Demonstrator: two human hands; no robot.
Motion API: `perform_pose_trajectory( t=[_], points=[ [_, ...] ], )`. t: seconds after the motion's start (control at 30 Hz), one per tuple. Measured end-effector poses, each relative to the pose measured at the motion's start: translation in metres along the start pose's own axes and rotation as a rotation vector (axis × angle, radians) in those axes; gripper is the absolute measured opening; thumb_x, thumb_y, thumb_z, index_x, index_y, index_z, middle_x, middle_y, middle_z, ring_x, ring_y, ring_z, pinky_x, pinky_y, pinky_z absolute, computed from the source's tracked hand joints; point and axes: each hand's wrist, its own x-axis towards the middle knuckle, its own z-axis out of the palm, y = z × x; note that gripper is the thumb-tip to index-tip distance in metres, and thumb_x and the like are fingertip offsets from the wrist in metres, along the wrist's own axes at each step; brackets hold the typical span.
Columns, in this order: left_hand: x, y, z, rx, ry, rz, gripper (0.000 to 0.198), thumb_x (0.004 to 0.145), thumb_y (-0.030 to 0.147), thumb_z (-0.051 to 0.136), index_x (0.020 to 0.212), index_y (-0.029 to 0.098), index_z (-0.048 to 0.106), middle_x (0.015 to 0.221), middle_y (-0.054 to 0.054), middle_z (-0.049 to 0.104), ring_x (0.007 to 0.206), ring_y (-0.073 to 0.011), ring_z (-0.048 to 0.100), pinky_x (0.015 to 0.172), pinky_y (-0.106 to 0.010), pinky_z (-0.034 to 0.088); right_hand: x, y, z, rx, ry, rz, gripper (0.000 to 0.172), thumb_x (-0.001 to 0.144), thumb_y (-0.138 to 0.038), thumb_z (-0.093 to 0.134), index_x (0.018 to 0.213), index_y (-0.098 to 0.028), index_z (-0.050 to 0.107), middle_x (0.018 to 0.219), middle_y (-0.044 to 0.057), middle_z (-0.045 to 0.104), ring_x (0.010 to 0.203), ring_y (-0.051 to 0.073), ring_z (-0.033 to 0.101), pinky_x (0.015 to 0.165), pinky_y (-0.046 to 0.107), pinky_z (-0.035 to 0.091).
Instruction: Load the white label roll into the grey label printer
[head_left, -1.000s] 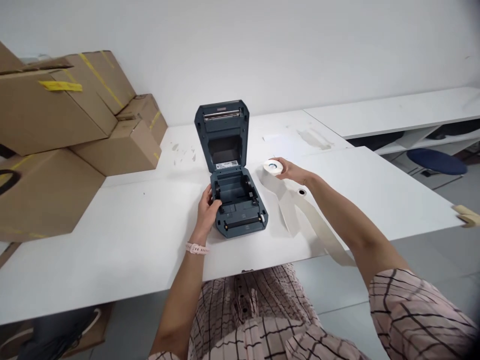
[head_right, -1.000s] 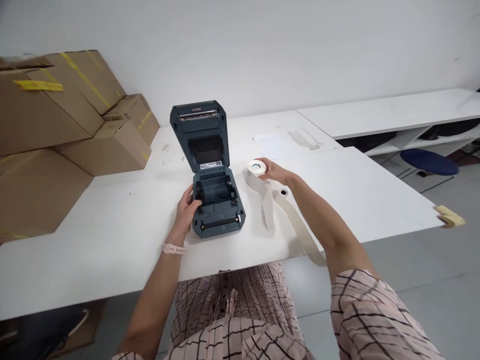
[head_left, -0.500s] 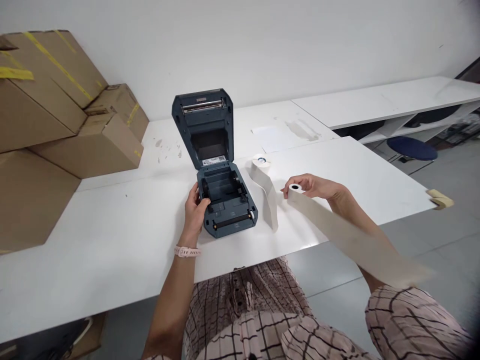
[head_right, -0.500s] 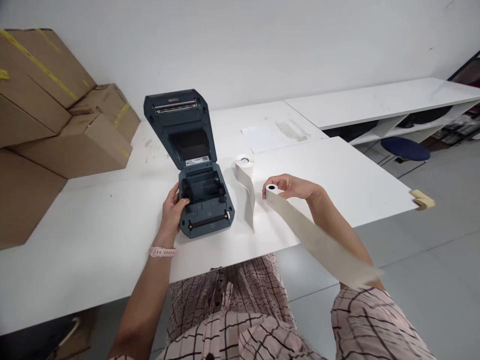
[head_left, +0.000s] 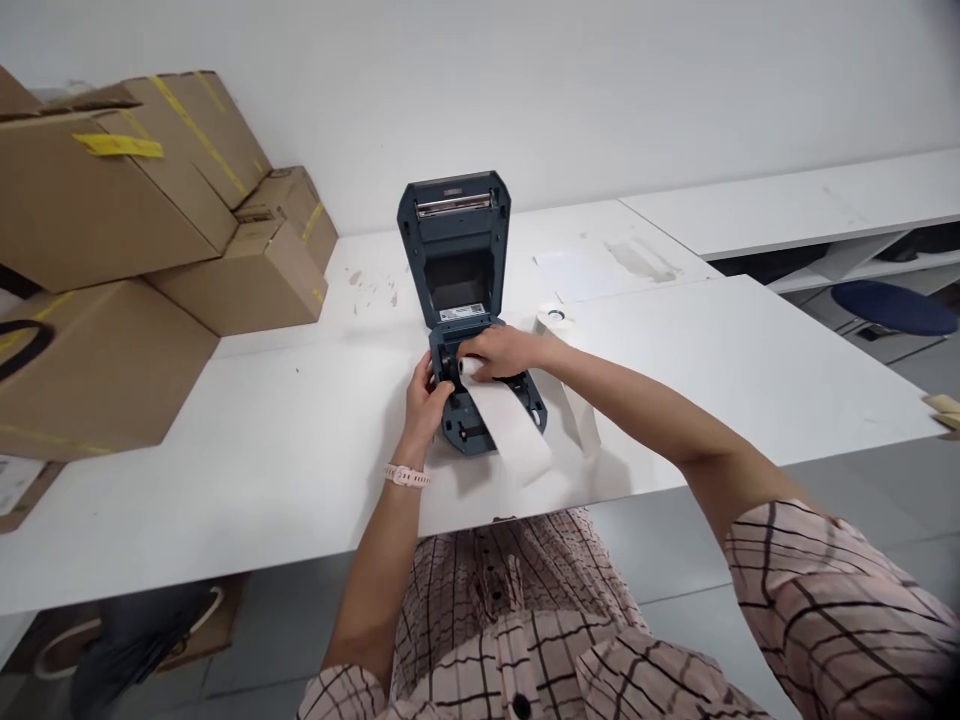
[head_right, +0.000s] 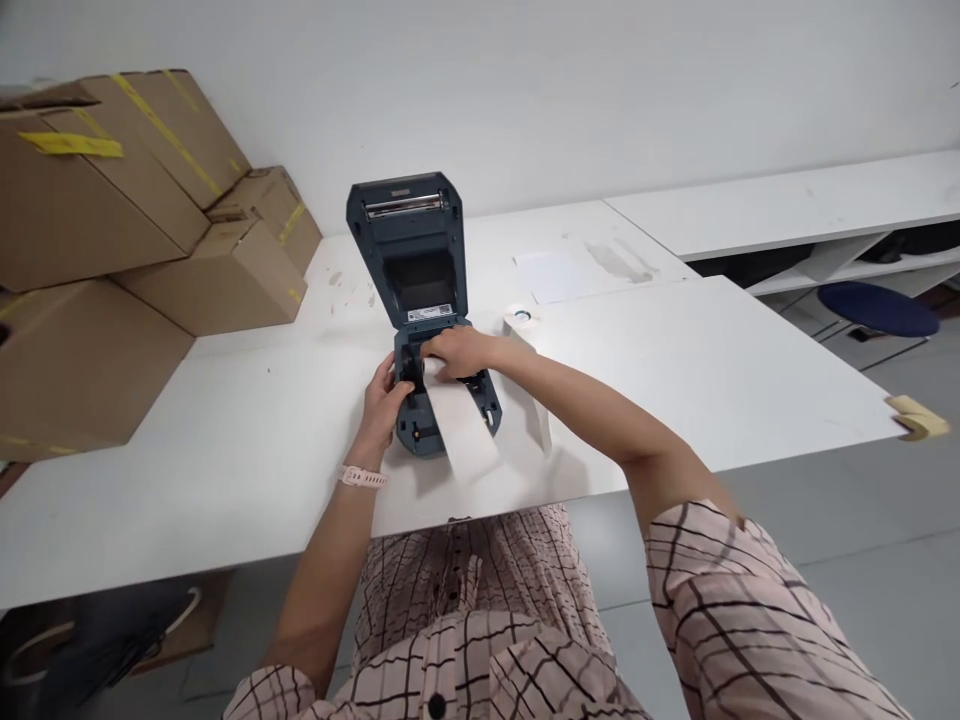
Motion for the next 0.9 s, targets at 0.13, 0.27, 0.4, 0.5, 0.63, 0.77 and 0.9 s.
perform_pose_trajectory(
  t=[0.13,0.27,0.4,0.5,0.63,0.77,0.9],
  points=[
    [-0.002,0.004,0.002,0.003,0.007,0.001,0.078,0.075,0.020,0.063,0.151,0.020,0.050,0.143,-0.011,0.066,0.122,-0.0262,0.066,0.100,-0.036,0.054,-0.001,-0.001,0.009,-0.050,-0.031,-0.020,0.047,0.084,-0.023,0.075,0.130,-0.019,0.068,0.114,0.012,0.079,0.110,0.033,0.071,0.101,0.045,0.042],
    [-0.002,0.005,0.002,0.000,0.018,-0.014,0.080,0.074,0.018,0.063,0.153,0.018,0.048,0.147,-0.012,0.063,0.126,-0.0272,0.064,0.104,-0.037,0.053,-0.008,-0.005,0.010,-0.023,0.018,-0.040,0.043,0.085,-0.016,0.072,0.128,-0.017,0.069,0.113,0.012,0.079,0.110,0.032,0.071,0.101,0.045,0.043],
    [-0.004,0.007,0.002,0.003,0.008,-0.022,0.079,0.076,0.019,0.063,0.153,0.020,0.048,0.150,-0.012,0.061,0.130,-0.0292,0.062,0.107,-0.040,0.052,-0.035,-0.011,0.008,0.050,0.141,-0.067,0.033,0.091,-0.013,0.063,0.123,-0.016,0.072,0.126,0.013,0.075,0.115,0.032,0.069,0.097,0.044,0.050],
    [-0.005,0.006,0.002,0.010,0.001,-0.008,0.077,0.077,0.020,0.064,0.152,0.022,0.049,0.151,-0.010,0.059,0.136,-0.0289,0.058,0.113,-0.041,0.048,-0.072,-0.023,0.012,0.133,0.248,-0.105,0.032,0.101,-0.017,0.052,0.127,-0.016,0.071,0.130,0.012,0.074,0.118,0.029,0.070,0.096,0.044,0.056],
    [-0.006,0.004,0.003,-0.016,0.016,-0.001,0.074,0.078,0.024,0.067,0.150,0.024,0.050,0.152,-0.011,0.057,0.141,-0.0298,0.053,0.116,-0.044,0.044,-0.114,-0.052,0.036,0.202,0.335,-0.131,0.035,0.109,-0.028,0.045,0.133,-0.016,0.068,0.143,0.013,0.068,0.131,0.029,0.066,0.108,0.049,0.056],
    [-0.007,0.002,0.003,-0.038,0.006,0.003,0.070,0.080,0.026,0.069,0.147,0.025,0.052,0.152,-0.011,0.057,0.142,-0.0316,0.052,0.117,-0.047,0.044,-0.125,-0.081,0.067,0.192,0.446,-0.067,0.036,0.109,-0.026,0.045,0.138,-0.015,0.063,0.155,0.015,0.057,0.147,0.029,0.052,0.118,0.053,0.051],
    [-0.006,0.000,0.004,-0.079,-0.016,-0.035,0.072,0.079,0.027,0.071,0.148,0.027,0.050,0.154,-0.010,0.055,0.142,-0.0315,0.053,0.114,-0.045,0.046,-0.121,-0.093,0.080,0.183,0.519,-0.025,0.036,0.109,-0.025,0.044,0.140,-0.015,0.061,0.155,0.015,0.057,0.148,0.027,0.052,0.119,0.053,0.050]
  ],
)
